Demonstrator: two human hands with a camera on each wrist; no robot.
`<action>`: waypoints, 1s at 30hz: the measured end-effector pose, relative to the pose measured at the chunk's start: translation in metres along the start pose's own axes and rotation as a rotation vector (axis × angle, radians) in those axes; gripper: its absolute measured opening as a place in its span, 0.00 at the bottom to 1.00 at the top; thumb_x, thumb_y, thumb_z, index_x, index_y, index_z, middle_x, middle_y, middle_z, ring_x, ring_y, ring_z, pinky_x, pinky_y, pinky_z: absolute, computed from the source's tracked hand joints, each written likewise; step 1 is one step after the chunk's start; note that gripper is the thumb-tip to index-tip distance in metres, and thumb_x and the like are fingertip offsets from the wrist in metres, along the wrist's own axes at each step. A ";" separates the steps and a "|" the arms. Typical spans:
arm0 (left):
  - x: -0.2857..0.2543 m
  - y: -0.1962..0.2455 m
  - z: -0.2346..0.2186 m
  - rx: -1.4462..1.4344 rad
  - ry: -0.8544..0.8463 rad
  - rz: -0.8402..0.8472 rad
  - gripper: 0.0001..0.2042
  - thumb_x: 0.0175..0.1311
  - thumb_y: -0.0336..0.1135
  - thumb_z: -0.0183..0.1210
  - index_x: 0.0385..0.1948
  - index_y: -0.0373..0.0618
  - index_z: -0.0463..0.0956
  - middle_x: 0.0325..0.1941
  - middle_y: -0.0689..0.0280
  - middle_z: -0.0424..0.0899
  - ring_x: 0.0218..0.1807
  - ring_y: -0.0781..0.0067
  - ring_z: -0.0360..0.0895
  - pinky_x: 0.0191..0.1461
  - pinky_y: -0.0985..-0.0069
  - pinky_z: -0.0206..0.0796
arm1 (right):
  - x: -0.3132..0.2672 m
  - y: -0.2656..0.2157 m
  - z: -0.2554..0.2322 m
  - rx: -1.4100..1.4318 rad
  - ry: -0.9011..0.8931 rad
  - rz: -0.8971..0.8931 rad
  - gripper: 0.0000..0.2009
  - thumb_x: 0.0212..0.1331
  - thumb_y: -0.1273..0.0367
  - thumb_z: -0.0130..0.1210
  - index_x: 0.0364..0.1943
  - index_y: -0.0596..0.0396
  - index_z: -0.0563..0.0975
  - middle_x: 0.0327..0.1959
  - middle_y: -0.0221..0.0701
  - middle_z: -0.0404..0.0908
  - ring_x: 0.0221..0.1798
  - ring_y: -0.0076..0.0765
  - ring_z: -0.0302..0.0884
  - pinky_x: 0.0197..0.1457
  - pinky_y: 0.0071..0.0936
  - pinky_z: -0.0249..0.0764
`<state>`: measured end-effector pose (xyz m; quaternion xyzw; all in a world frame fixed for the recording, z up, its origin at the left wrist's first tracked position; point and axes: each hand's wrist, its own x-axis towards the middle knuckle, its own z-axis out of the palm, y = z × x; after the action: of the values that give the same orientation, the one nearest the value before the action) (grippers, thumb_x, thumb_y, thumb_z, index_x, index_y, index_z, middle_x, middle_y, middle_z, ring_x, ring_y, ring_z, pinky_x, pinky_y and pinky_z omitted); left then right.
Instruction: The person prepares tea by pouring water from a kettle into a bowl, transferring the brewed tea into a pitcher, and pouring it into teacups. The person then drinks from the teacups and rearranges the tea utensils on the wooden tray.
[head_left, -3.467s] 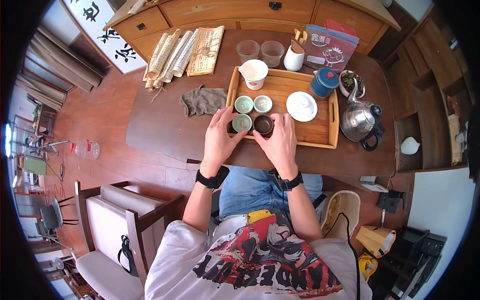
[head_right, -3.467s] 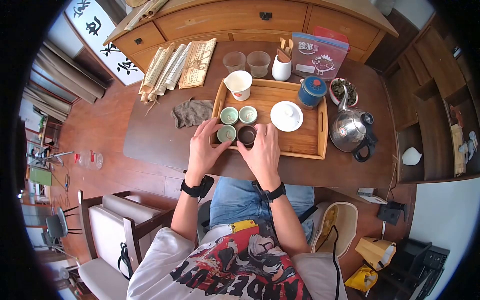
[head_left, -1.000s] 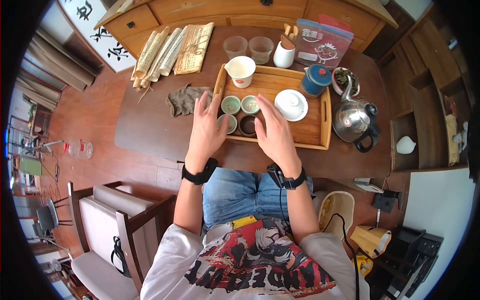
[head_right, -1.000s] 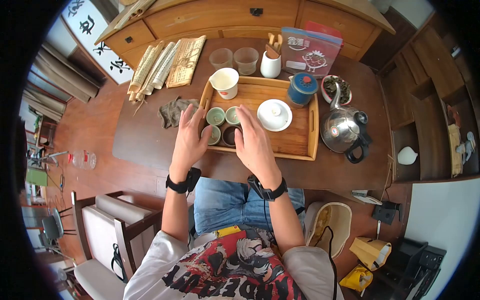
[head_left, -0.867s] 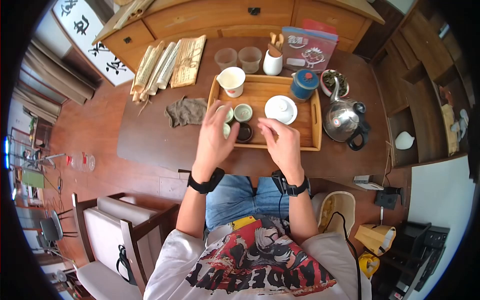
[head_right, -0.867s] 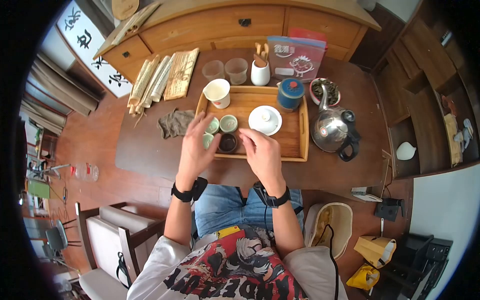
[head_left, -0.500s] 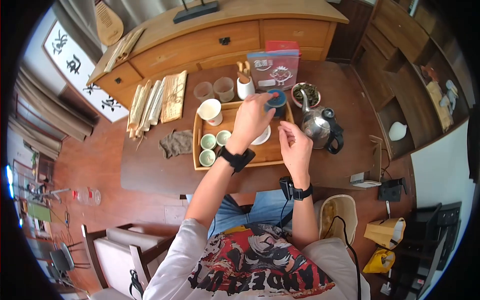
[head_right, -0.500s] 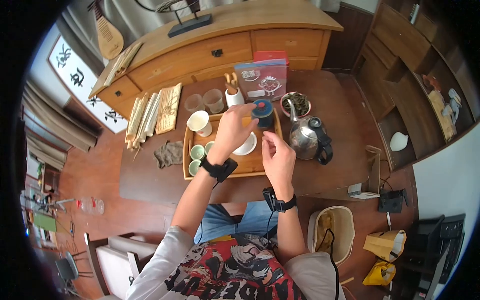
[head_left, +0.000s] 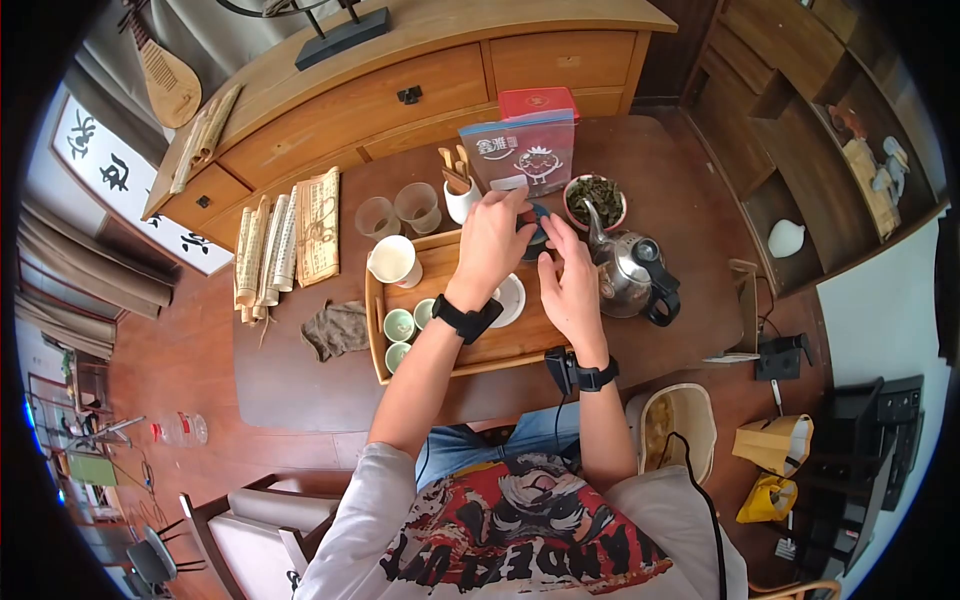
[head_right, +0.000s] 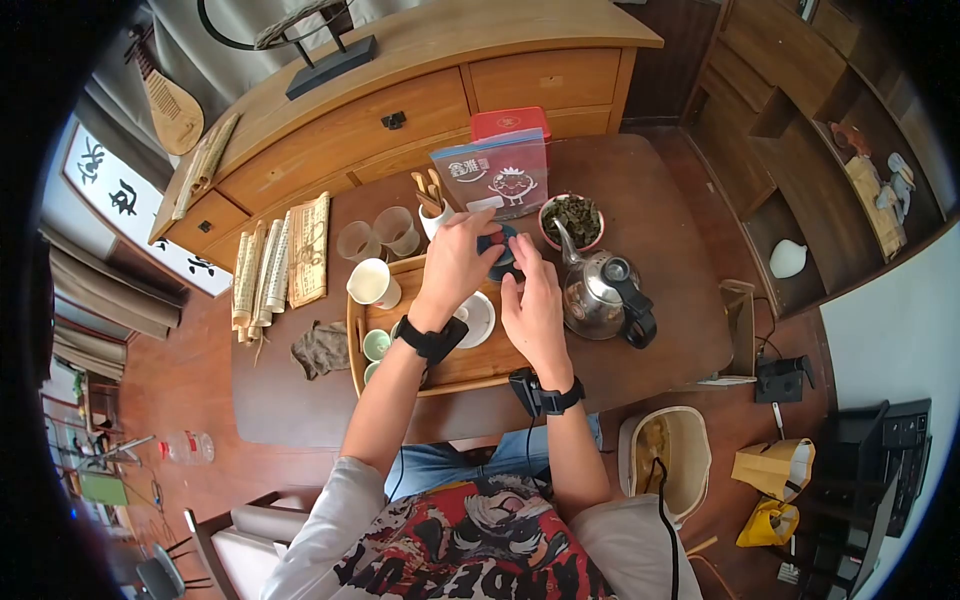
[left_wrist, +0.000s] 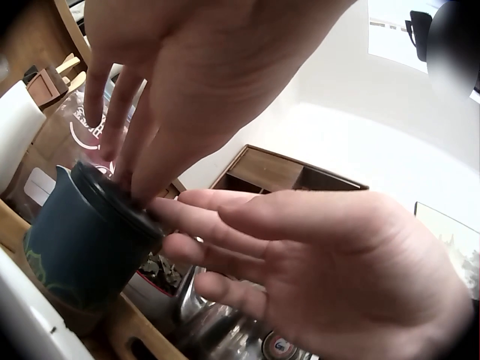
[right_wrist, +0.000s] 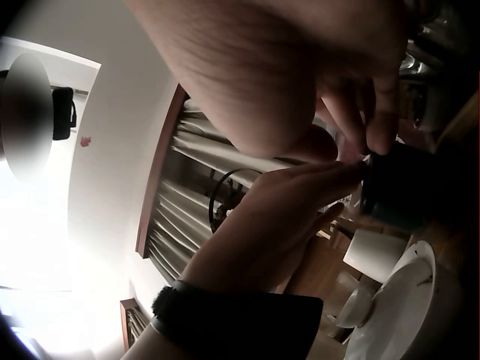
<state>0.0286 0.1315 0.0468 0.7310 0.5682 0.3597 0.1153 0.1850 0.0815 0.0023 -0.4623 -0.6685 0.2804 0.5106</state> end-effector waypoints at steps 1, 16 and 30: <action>0.000 -0.004 0.000 0.001 0.000 -0.008 0.25 0.57 0.26 0.75 0.60 0.36 0.86 0.50 0.54 0.95 0.56 0.46 0.89 0.60 0.56 0.82 | 0.001 -0.003 0.001 -0.018 -0.015 -0.001 0.32 0.74 0.80 0.58 0.81 0.61 0.66 0.71 0.50 0.82 0.68 0.51 0.84 0.58 0.37 0.89; -0.003 -0.007 -0.004 -0.081 -0.004 0.042 0.26 0.59 0.25 0.75 0.62 0.35 0.84 0.49 0.54 0.96 0.52 0.45 0.90 0.59 0.57 0.83 | -0.002 -0.006 -0.001 -0.154 -0.086 -0.013 0.36 0.71 0.82 0.57 0.83 0.59 0.64 0.69 0.45 0.85 0.51 0.48 0.86 0.60 0.42 0.85; 0.005 -0.001 -0.005 0.072 -0.267 0.026 0.48 0.48 0.35 0.85 0.75 0.32 0.71 0.60 0.46 0.90 0.61 0.41 0.86 0.65 0.54 0.81 | -0.013 0.011 -0.005 -0.064 -0.049 0.045 0.37 0.74 0.80 0.58 0.85 0.59 0.59 0.43 0.46 0.89 0.40 0.46 0.92 0.49 0.41 0.86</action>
<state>0.0250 0.1352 0.0513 0.7832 0.5509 0.2402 0.1590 0.1938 0.0741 -0.0103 -0.4862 -0.6789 0.2817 0.4726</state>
